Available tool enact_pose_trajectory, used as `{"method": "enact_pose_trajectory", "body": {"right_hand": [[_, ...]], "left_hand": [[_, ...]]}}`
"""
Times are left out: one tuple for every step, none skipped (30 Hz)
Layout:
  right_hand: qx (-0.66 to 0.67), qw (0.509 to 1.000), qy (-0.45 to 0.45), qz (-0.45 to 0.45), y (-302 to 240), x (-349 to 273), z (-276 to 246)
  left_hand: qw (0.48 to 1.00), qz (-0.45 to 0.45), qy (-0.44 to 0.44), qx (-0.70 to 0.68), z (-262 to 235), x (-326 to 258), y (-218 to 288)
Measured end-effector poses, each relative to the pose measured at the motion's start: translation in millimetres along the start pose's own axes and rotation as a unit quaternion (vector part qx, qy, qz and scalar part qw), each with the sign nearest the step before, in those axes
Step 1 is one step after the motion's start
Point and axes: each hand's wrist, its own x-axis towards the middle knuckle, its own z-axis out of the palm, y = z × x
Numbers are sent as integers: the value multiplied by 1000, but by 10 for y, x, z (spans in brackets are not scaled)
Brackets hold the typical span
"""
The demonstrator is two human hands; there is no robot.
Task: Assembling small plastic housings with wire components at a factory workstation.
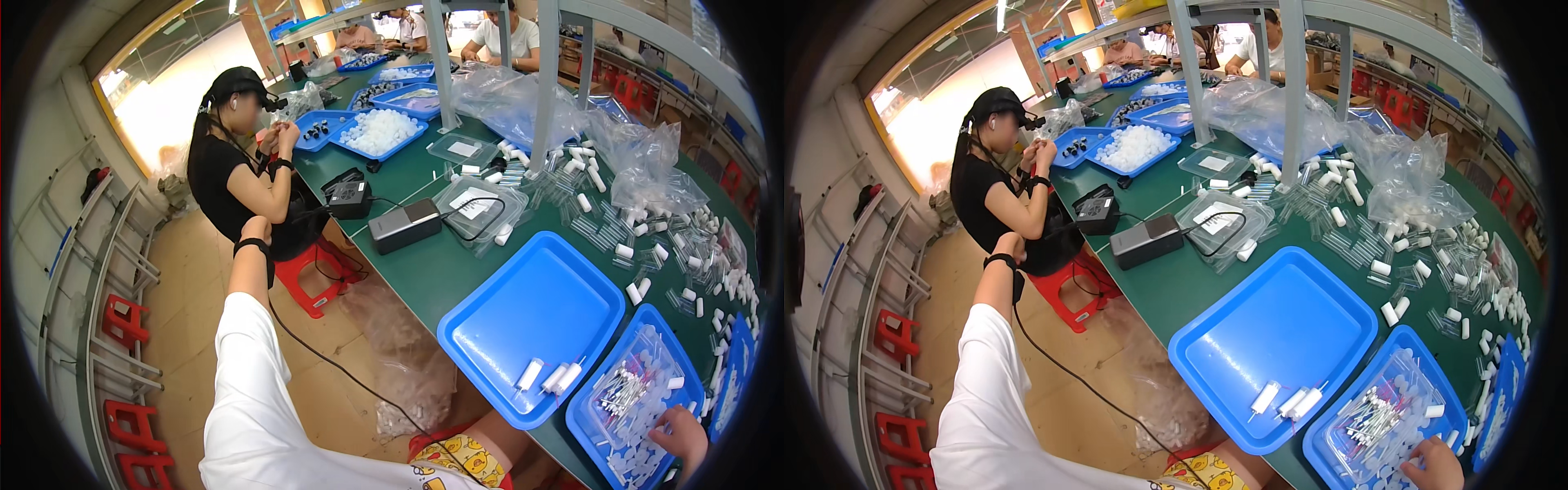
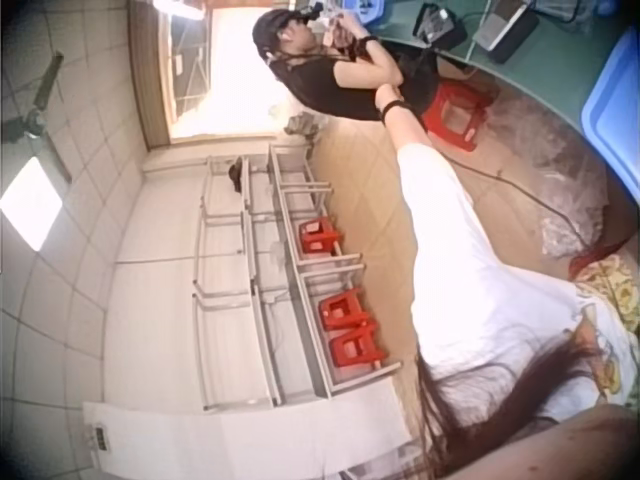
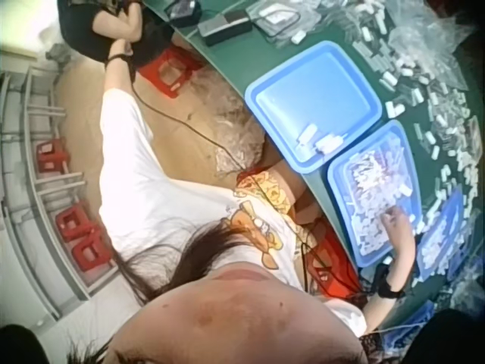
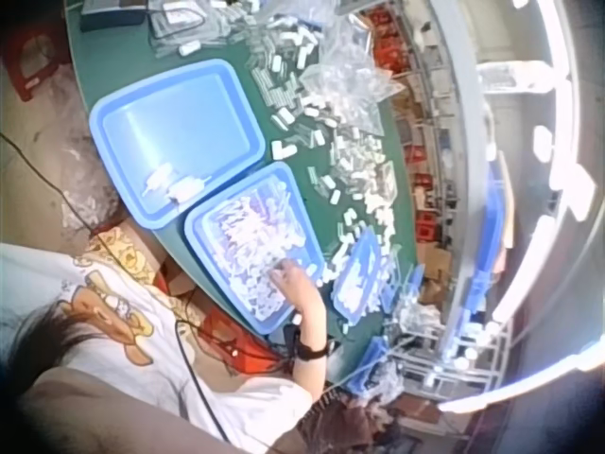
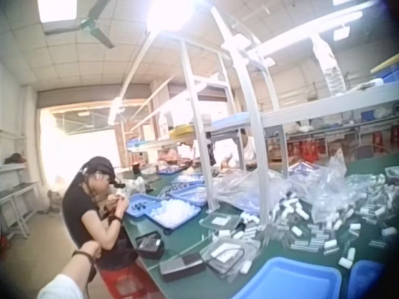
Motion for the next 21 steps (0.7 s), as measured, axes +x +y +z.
{"method": "enact_pose_trajectory", "body": {"right_hand": [[-22, 997, 7, 69, -178, -239, -55], [-23, 997, 11, 73, -204, -283, -69], [-20, 997, 5, 70, -224, -249, -80], [-18, 997, 0, 70, -231, -229, -87], [-17, 998, -1, 67, -223, -211, -79], [-16, 998, 1, 65, -213, -198, -69], [-17, 998, 3, 64, -205, -198, -70], [-18, 998, 2, 66, -206, -203, -71], [-23, 998, 5, 67, -210, -211, -73], [-22, 998, 9, 54, -185, -192, -61], [-19, 999, 7, 48, -169, -175, -52], [-20, 999, 10, 49, -144, -175, -49], [-16, 999, 12, 36, -89, -120, -28], [-15, 999, 10, 41, -102, -141, -25], [-20, 997, 17, 68, -163, -230, -44], [-21, 997, 23, 75, -177, -255, -55], [-22, 997, 23, 75, -170, -263, -58], [-26, 997, 17, 68, -148, -250, -61], [-30, 998, 11, 59, -127, -234, -67], [-30, 998, 10, 56, -122, -226, -79], [-20, 998, 1, 57, -115, -218, -96]], "left_hand": [[945, 12, 254, -208, -179, -128, 1075], [944, 17, 255, -210, -130, -232, 1168], [887, 25, 410, -211, -52, -307, 1100], [807, 35, 553, -203, -18, -369, 1073], [809, 2, 539, -235, -49, -427, 1047], [809, 0, 539, -234, -13, -476, 1011], [849, -39, 466, -246, 43, -508, 1007], [882, -76, 388, -257, 78, -531, 1014], [932, -85, 277, -218, 78, -543, 1063], [931, -72, 298, -197, 247, -323, 906], [974, -75, 103, -189, 208, -227, 874], [983, -47, 71, -163, 382, -54, 889], [976, -36, -64, -205, 597, 130, 693], [976, 22, -49, -209, 777, 219, 810], [951, 8, -22, -310, 907, 170, 1177], [947, 43, -7, -319, 1129, 134, 1266], [941, 75, 10, -330, 1344, 110, 1295], [946, 71, -51, -311, 1505, 145, 1258], [948, 66, -111, -291, 1650, 224, 1207], [948, 63, -111, -293, 1825, 323, 1159], [933, 75, -150, -319, 1981, 400, 1098]]}}
